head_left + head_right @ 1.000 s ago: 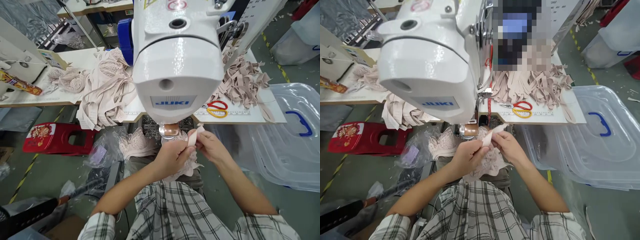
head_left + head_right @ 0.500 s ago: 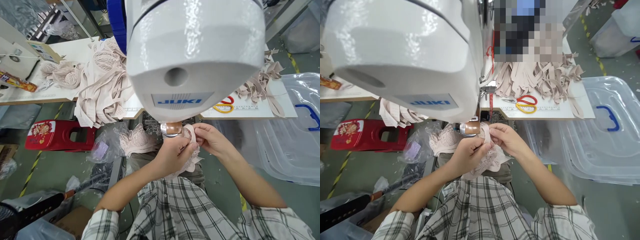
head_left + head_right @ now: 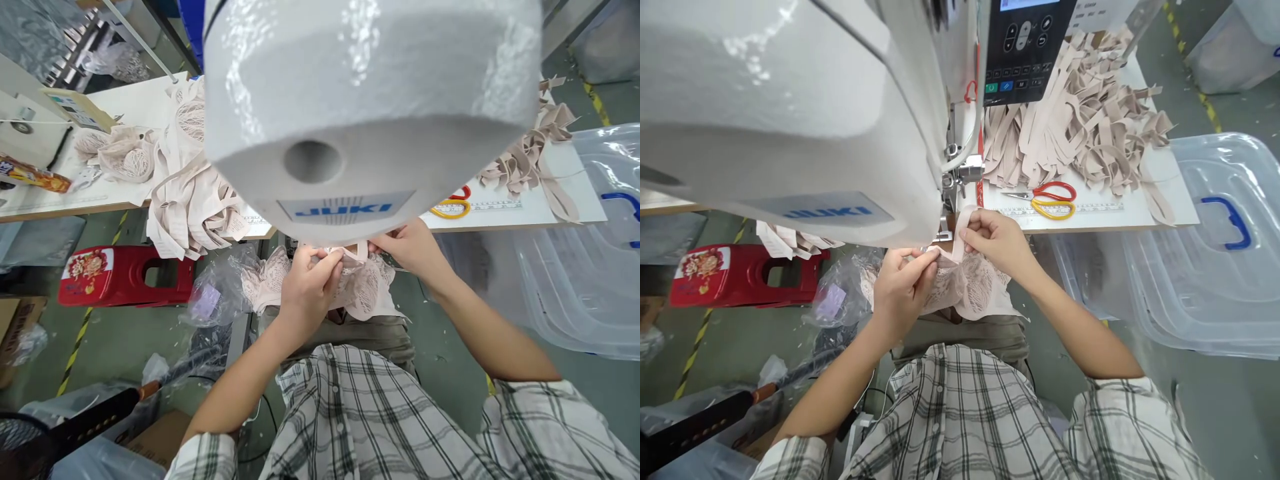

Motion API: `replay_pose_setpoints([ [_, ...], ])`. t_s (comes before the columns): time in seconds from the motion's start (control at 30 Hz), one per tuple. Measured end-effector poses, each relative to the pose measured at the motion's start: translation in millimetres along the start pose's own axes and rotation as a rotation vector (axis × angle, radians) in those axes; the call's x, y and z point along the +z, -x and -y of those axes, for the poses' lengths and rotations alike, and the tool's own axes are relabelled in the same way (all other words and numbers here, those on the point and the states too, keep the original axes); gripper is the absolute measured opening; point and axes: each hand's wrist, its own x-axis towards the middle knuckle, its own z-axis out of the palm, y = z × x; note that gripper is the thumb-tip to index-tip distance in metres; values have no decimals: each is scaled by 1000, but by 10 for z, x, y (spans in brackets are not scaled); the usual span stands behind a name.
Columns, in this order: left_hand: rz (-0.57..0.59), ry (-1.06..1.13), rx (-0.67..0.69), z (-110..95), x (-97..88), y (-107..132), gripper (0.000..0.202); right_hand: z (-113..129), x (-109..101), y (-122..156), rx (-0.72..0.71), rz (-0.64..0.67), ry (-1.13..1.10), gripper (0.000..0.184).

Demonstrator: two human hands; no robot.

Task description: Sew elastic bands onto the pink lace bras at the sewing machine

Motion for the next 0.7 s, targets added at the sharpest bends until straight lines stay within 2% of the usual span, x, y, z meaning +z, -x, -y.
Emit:
replay_pose_setpoints([
  [0.07,57,29,-22,31,-30,-2,33,14,34,-53,-95,-70,129,15],
  [0.17,210,194,-29,164,-52,0,37,23,86,-145,-222,-143,270,13],
  [0.3,377,383,-83,327,-45,11,42,-24,141,-287,-330,-133,399,12],
  [0.4,355,444,-186,260,-83,14,41,-60,162,-359,-326,-85,467,13],
  [0.53,276,536,-312,32,-175,15,33,-70,175,-385,-322,-74,496,16],
  [0.6,268,555,-279,-36,-189,21,28,-74,180,-386,-332,-74,499,21],
  [0.7,240,505,-91,-44,-159,16,27,-93,182,-394,-328,-57,461,24],
])
